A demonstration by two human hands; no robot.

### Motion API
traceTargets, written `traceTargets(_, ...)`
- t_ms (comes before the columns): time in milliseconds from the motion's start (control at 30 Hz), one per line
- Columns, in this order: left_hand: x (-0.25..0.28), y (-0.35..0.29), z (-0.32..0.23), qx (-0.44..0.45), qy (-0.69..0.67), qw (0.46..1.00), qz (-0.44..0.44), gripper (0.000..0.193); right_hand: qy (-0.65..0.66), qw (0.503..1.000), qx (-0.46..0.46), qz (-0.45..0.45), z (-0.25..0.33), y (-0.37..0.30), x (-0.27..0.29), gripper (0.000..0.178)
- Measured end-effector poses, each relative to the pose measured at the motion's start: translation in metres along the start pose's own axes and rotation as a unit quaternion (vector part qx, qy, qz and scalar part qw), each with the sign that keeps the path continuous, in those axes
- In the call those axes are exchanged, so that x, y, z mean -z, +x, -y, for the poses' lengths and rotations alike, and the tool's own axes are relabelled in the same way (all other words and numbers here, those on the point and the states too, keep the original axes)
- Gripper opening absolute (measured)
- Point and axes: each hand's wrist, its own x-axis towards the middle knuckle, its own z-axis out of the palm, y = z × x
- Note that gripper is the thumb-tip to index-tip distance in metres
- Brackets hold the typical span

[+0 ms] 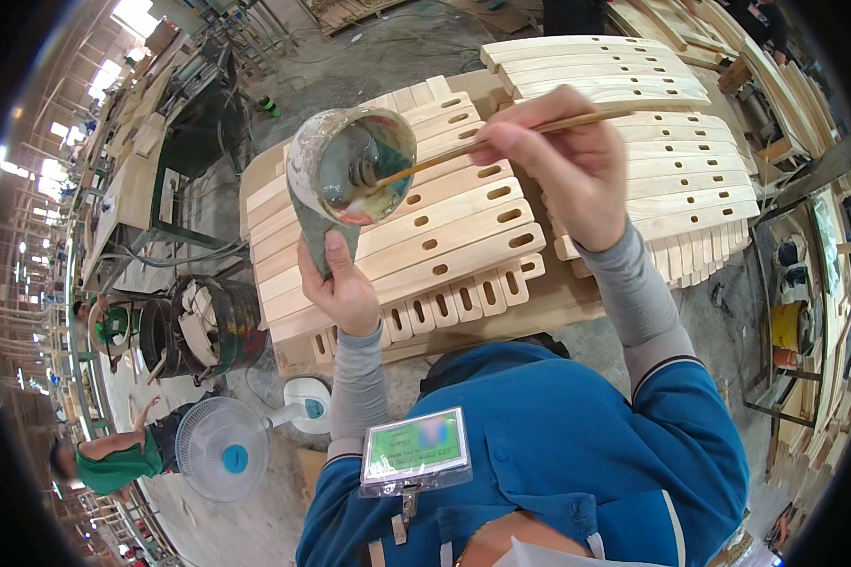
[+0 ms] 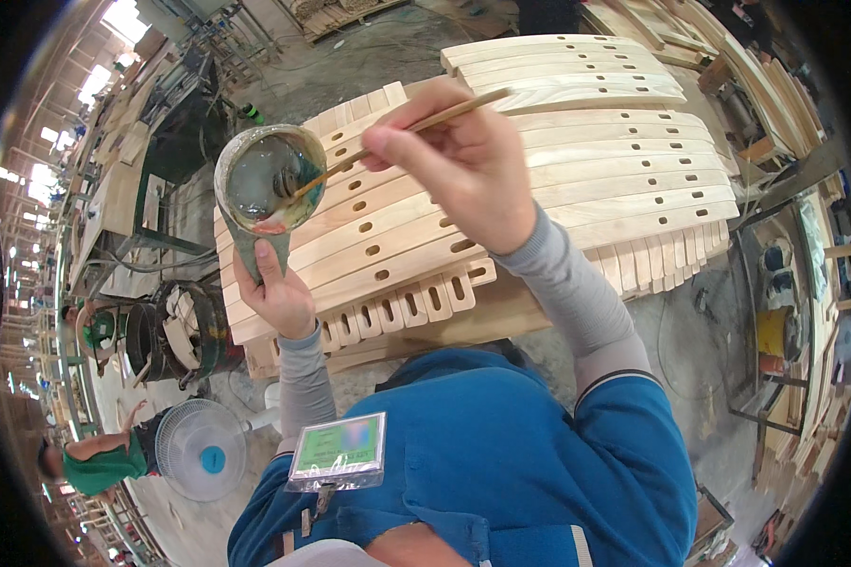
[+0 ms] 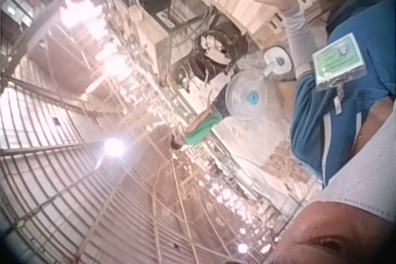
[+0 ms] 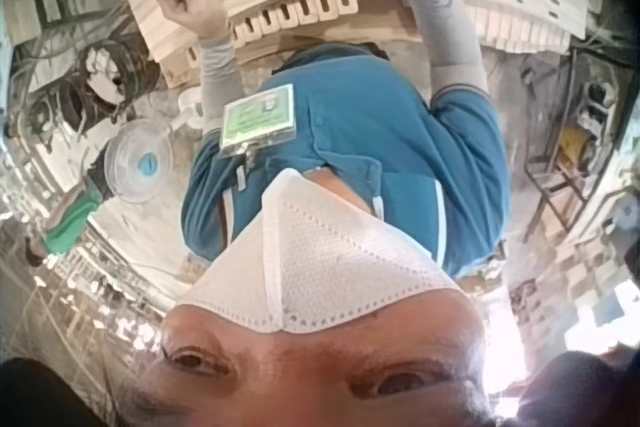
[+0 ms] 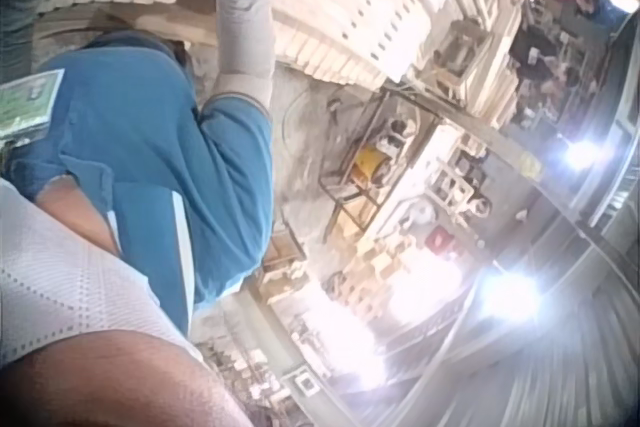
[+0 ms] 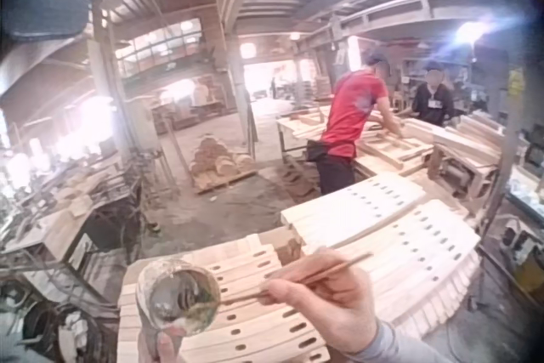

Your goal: The person applies glue into the pre-drilled holes of stacked wooden slats using a small brush and a container of liquid adhesive. The person repeatedly dips the brush into the container and applies the glue to the holes on the top slat, then moves to the next slat in the stack.

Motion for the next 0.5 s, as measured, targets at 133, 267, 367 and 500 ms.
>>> traceTargets(133, -0.002, 0.003, -0.004, -0.055, 0.033, 0.998, -0.017, 0.028, -0.062, 0.992, 0.099, -0.041, -0.005, -0.008, -0.009, 0.008)
traceTargets(267, -0.009, 0.007, -0.006, -0.102, 0.037, 0.993, -0.05, 0.027, -0.119, 0.987, 0.106, -0.005, -0.011, -0.043, -0.03, 0.009)
traceTargets(367, -0.004, 0.009, -0.005, -0.086, 0.033, 0.994, -0.066, 0.029, -0.129, 0.961, 0.237, 0.062, -0.002, -0.053, -0.034, 0.013)
traceTargets(500, 0.0, 0.006, -0.011, -0.065, -0.04, 0.996, -0.039, 0.027, -0.025, 0.982, 0.183, 0.038, -0.001, -0.052, -0.022, 0.023)
